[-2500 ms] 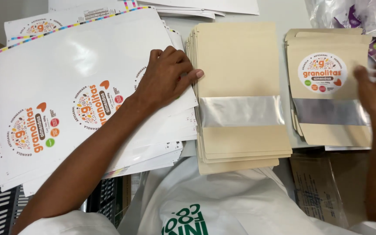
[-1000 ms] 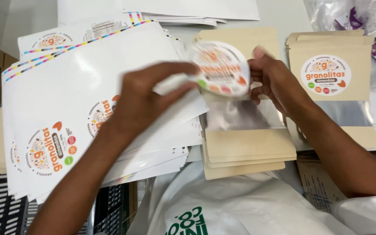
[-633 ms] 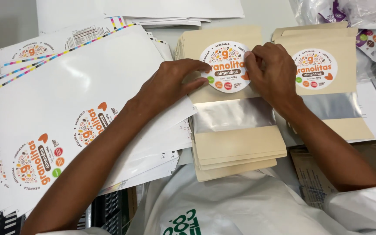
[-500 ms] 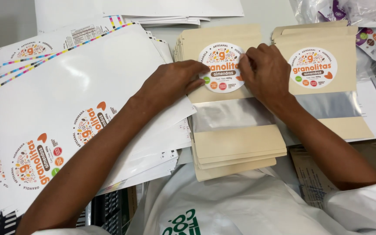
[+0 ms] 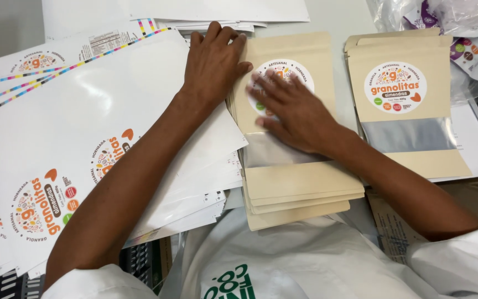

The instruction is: Peeling labels from a sheet and applying them to packaging pouches

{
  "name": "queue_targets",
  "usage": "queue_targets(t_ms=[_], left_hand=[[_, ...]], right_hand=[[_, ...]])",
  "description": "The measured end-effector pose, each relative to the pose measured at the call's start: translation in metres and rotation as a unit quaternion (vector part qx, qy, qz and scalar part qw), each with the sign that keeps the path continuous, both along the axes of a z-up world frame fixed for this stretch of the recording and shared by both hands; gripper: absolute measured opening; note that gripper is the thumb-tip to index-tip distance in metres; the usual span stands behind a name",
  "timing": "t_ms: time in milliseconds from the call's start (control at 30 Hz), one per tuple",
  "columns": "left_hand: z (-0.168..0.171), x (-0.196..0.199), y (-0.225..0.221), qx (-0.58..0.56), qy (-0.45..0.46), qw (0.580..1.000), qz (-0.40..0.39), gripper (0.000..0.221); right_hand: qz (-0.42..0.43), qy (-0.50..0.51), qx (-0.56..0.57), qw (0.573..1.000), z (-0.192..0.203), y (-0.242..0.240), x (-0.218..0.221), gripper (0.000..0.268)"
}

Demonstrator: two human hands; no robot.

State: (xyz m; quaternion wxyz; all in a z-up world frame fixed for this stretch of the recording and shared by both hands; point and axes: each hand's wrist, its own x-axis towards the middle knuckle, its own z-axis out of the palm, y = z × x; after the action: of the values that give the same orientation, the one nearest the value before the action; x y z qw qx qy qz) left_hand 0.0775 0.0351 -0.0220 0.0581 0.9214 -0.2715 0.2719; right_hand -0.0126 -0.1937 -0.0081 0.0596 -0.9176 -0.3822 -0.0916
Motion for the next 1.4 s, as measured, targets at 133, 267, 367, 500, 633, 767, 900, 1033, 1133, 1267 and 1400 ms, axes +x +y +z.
queue_targets(t_ms=[133, 267, 367, 500, 633, 767, 900, 1033, 1133, 1267, 1400], left_hand=[[0.009, -0.005, 0.003, -0.04, -0.013, 0.999, -0.02, 0.044], [0.044, -0.011, 0.016, -0.222, 0.131, 0.959, -0.118, 0.015], [0.076, -0.036, 0.019, -0.378, 0.176, 0.883, -0.217, 0.015], [0.077, -0.062, 0.018, -0.391, 0.141, 0.884, -0.213, 0.017], [0.039, -0.083, 0.026, -0.232, 0.133, 0.949, -0.165, 0.03], [0.016, -0.09, 0.031, -0.107, 0.148, 0.974, -0.132, 0.05], [0.018, -0.086, 0.034, -0.106, 0.071, 0.98, -0.153, 0.045], [0.04, -0.068, 0.032, -0.081, 0.02, 0.984, -0.158, 0.049], [0.059, -0.043, 0.022, -0.119, -0.045, 0.98, -0.152, 0.051], [0.083, -0.024, 0.01, -0.281, -0.078, 0.931, -0.22, 0.058], [0.09, -0.059, 0.036, -0.279, -0.078, 0.948, -0.131, 0.028]], right_hand=[[0.097, 0.128, 0.005, 0.987, 0.022, -0.024, -0.041, 0.06], [-0.061, 0.179, 0.098, 0.977, 0.039, -0.066, -0.053, 0.067], [-0.204, 0.027, 0.163, 0.965, 0.009, -0.102, -0.032, 0.059], [-0.268, 0.259, 0.401, 0.837, 0.021, -0.114, -0.026, 0.04], [-0.359, 0.236, 0.522, 0.737, 0.013, -0.211, -0.006, 0.014], [-0.371, 0.099, 0.412, 0.826, -0.074, -0.384, 0.032, 0.032], [-0.311, -0.066, 0.28, 0.906, -0.036, -0.295, 0.01, 0.04], [-0.216, 0.192, 0.391, 0.874, 0.032, -0.116, -0.006, 0.022], [-0.165, 0.468, 0.367, 0.786, 0.072, -0.003, -0.028, 0.032], [-0.133, 0.639, 0.275, 0.706, 0.097, 0.089, -0.046, 0.046], [-0.094, 0.631, 0.389, 0.665, 0.049, 0.106, -0.021, 0.041]])
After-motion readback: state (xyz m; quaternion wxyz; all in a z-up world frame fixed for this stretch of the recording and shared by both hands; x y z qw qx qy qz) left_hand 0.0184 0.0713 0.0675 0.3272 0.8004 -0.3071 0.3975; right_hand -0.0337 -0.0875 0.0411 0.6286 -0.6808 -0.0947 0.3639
